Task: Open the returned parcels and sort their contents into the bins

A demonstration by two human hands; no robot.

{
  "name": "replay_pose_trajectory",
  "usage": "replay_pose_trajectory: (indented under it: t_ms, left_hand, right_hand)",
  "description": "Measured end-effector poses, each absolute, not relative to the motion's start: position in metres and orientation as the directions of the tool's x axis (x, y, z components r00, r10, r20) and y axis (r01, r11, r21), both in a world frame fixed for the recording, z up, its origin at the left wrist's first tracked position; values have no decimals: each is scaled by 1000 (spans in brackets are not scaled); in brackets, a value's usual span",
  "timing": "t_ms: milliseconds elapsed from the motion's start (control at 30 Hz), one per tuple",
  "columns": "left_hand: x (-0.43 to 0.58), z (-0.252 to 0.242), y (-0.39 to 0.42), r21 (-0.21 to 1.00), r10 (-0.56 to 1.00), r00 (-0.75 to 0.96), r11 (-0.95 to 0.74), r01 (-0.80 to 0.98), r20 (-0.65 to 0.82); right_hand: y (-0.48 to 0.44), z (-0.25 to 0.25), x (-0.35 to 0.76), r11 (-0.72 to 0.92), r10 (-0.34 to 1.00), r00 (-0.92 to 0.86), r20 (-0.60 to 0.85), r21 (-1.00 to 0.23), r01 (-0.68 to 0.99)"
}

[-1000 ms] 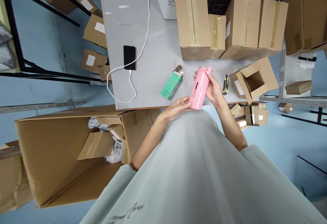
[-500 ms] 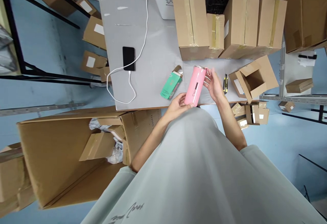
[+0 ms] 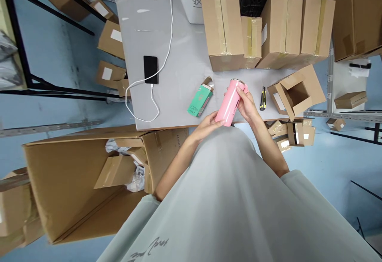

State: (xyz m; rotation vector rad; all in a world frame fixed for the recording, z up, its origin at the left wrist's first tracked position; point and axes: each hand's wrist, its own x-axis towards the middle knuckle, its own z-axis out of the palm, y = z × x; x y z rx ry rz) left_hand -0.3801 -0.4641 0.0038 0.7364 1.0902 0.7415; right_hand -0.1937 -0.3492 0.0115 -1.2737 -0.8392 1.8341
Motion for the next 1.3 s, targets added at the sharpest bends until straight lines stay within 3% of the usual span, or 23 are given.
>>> replay_pose_trajectory:
  t_ms: [100,300,500,667,733,833,900,967,1033,1200,1300]
  left_hand:
    - [-382,8,-458,797,783,343,588,-138,-519]
    - [-374,-1,-456,851,849,61,523,45,-525]
    - [-367,-4,-453,842,901,-24,415,344,-434]
    - [-381,-26,-442,869,892,100,396,297,-440]
    - [-397,-42,-430,854,888,45,425,302,-457]
    - [-424,-72,-406,722,870,-178,484,495,-461]
    - [-436,-92,-392,535,789,-256,578,616,-558]
    - [-443,-110,-383,340,641,-327,693,636,-695]
    - [-448,-123,-382,243,527,-359,764,598,-771]
    - [-470,-129,-399,348,574,-280,745,569,-770]
    - [-484,-119,-407,449,583,-143,739,502,-800]
  right_hand:
    - [-347,7,-187,-502,859,-234,-456,-839,-210]
    - [-334,-13,-170,-425,902,-106,-419,-904,-40]
    - [-329,-24,-168,-435,898,-66,-436,-900,20]
    - [-325,-40,-158,-463,886,-25,-463,-886,-16]
    - [-324,-47,-151,-460,888,6,-461,-887,-34]
    - [-320,-56,-141,-473,876,65,-478,-877,-84]
    - [-316,-61,-135,-488,862,91,-499,-865,-121]
    - [-311,-63,-132,-495,852,103,-513,-854,-160]
    - [-306,-64,-130,-495,850,99,-518,-848,-189]
    - [-296,-60,-127,-503,847,69,-527,-838,-212]
    - [-291,-59,-126,-500,855,42,-518,-842,-200]
